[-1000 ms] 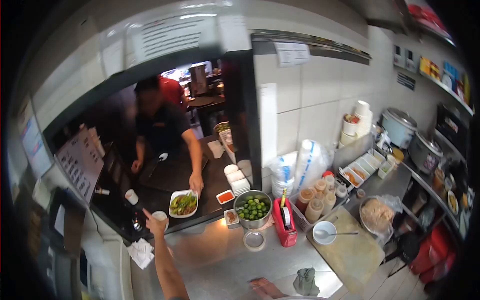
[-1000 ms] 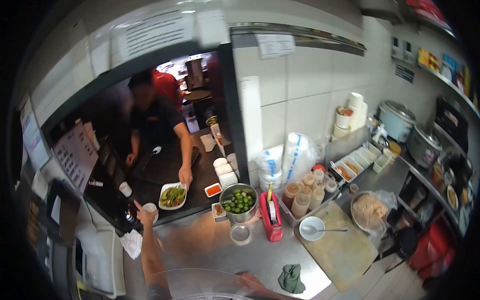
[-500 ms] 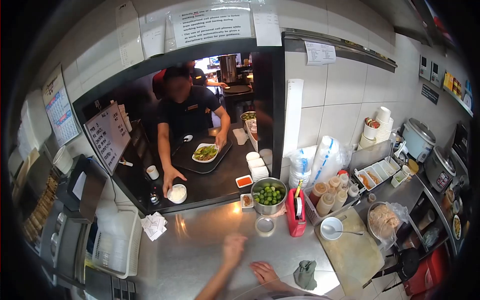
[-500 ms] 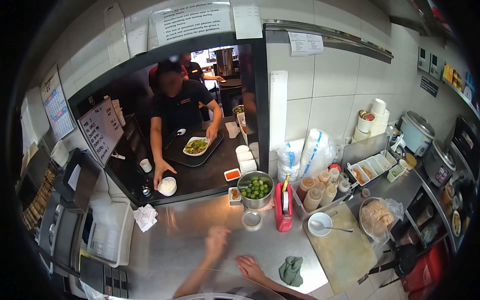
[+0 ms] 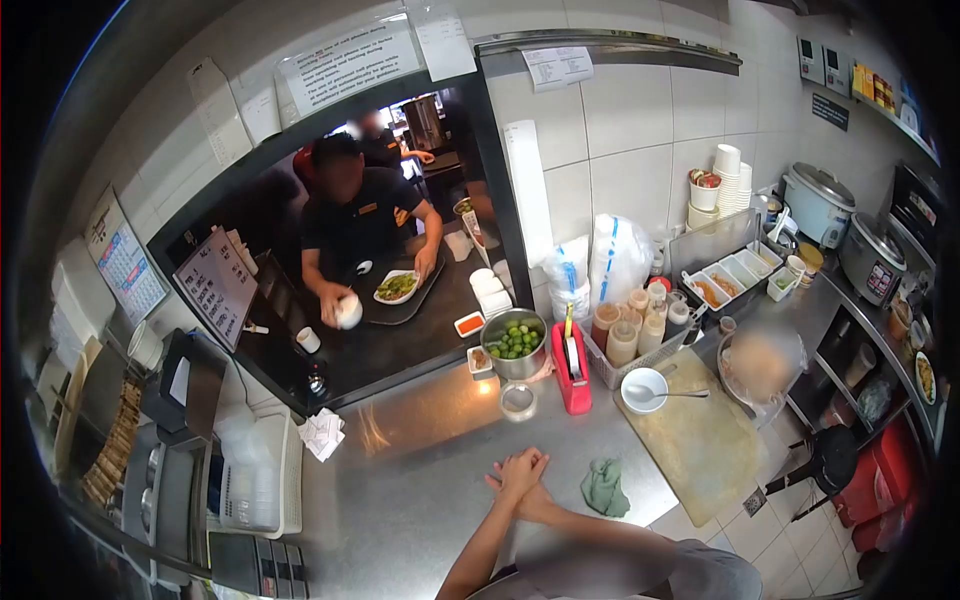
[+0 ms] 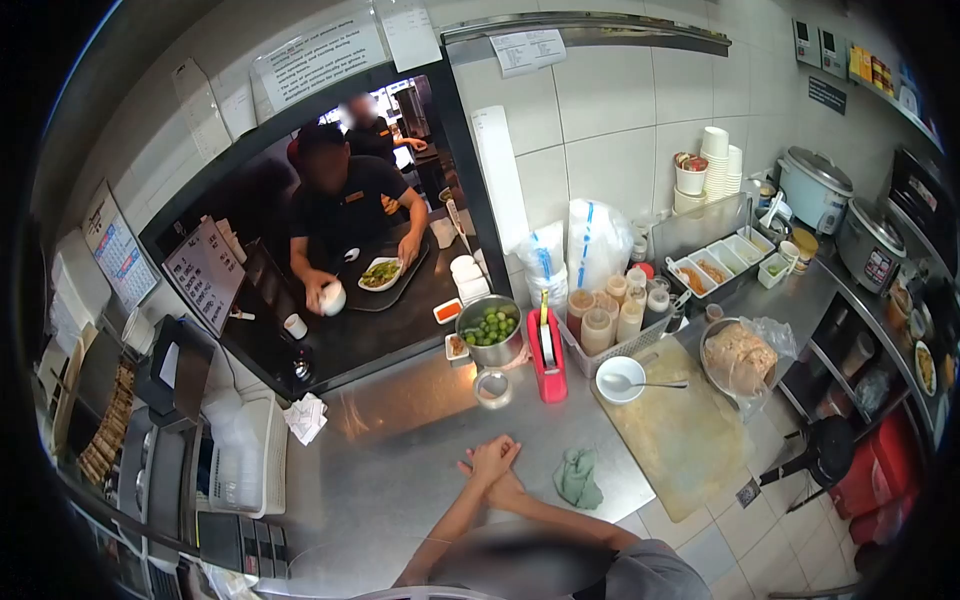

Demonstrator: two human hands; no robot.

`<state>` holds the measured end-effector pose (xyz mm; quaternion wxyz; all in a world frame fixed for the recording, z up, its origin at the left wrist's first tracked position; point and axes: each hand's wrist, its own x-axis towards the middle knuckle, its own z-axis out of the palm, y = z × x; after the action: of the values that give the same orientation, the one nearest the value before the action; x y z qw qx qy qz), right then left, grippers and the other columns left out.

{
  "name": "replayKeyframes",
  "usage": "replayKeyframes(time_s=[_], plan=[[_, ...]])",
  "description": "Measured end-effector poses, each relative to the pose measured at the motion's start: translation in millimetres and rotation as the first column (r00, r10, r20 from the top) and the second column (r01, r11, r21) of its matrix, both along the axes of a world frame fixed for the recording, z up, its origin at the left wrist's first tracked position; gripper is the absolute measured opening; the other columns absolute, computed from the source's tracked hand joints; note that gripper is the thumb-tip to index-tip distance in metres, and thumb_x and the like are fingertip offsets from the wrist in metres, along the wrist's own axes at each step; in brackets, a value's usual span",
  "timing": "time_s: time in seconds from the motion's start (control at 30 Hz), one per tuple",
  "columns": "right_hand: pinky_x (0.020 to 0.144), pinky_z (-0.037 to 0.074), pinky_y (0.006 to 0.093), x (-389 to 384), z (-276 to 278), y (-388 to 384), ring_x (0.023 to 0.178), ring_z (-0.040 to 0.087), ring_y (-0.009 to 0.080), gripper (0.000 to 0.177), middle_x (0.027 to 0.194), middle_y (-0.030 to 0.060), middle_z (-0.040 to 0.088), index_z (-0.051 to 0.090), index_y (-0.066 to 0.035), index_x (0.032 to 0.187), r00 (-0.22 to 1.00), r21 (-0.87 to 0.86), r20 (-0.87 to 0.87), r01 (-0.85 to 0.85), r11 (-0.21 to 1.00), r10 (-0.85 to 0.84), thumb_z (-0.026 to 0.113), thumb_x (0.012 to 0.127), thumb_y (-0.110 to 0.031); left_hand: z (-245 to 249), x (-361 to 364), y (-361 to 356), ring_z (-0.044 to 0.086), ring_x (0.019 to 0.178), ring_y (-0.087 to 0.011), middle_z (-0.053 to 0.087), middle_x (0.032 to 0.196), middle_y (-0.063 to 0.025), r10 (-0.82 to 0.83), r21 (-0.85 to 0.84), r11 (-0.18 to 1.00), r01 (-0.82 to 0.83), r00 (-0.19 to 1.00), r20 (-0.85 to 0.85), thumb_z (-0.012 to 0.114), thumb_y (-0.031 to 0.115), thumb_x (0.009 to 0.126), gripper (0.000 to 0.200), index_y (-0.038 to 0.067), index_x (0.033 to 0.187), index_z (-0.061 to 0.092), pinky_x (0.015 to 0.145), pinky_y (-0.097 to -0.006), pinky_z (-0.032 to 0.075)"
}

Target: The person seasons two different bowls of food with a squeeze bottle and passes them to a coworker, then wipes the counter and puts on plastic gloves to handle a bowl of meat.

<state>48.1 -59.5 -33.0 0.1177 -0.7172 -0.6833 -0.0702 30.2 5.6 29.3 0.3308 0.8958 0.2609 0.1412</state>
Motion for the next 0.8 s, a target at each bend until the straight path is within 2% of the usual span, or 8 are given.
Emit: replayKeyframes(time_s=[0.1, 0.2, 0.3, 0.5, 0.8], plan=[[0.105, 0.006, 0.0564, -3, 0, -1, 0.132, 0.017, 0.038, 0.059, 0.144, 0.0172, 0.021, 0.027, -0.016, 0.139, 1.0, 0.003, 0.027, 0.014, 1.0, -0.014, 0.036, 0.088, -0.044, -23, 11, 5, 0.06, 0.074, -0.0298, 0.062, 0.072, -0.0125, 0.011, 0.084, 0.996, -0.005, 0.997, -0.072, 0.059, 0.031, 0.081, 0.024, 0.007, 0.079, 0.058, 0.067, -0.0438, 0.044], [0.104, 0.006, 0.0571, -5, 1, -2, 0.132, 0.016, 0.0384, 0.059, 0.144, 0.0177, 0.02, 0.027, -0.016, 0.139, 0.999, 0.0, 0.05, 0.018, 1.0, -0.018, 0.037, 0.088, -0.044, -40, 2, 0, 0.058, 0.075, -0.0337, 0.061, 0.076, -0.0138, 0.028, 0.2, 0.979, -0.025, 1.0, -0.013, 0.059, 0.03, 0.08, 0.023, 0.007, 0.076, 0.058, 0.071, -0.0445, 0.043], [0.104, 0.006, 0.0578, -5, 2, -4, 0.132, 0.015, 0.0387, 0.06, 0.144, 0.0181, 0.02, 0.027, -0.015, 0.139, 0.997, -0.005, 0.068, 0.023, 1.0, -0.023, 0.037, 0.087, -0.043, -52, -3, 3, 0.058, 0.07, -0.0306, 0.06, 0.067, -0.0112, 0.038, 0.226, 0.973, -0.054, 0.996, 0.075, 0.059, 0.03, 0.081, 0.023, 0.008, 0.075, 0.058, 0.068, -0.0436, 0.042], [0.103, 0.005, 0.0592, -5, 2, -7, 0.132, 0.014, 0.0395, 0.061, 0.144, 0.019, 0.019, 0.026, -0.015, 0.139, 0.995, -0.02, 0.096, 0.012, 1.0, -0.01, 0.038, 0.087, -0.043, -53, 0, 7, 0.058, 0.067, -0.0281, 0.06, 0.064, -0.0076, 0.027, 0.2, 0.979, -0.03, 0.999, 0.019, 0.059, 0.03, 0.08, 0.022, 0.009, 0.074, 0.059, 0.066, -0.041, 0.04], [0.102, 0.005, 0.0614, -2, 2, -5, 0.133, 0.012, 0.0406, 0.062, 0.144, 0.0204, 0.018, 0.026, -0.013, 0.139, 0.978, -0.049, 0.207, 0.001, 0.999, 0.009, 0.04, 0.086, -0.043, -67, 1, 10, 0.056, 0.063, -0.0259, 0.057, 0.06, -0.0056, 0.046, 0.221, 0.974, -0.057, 0.998, 0.053, 0.059, 0.033, 0.079, 0.023, 0.011, 0.072, 0.058, 0.064, -0.0394, 0.038]])
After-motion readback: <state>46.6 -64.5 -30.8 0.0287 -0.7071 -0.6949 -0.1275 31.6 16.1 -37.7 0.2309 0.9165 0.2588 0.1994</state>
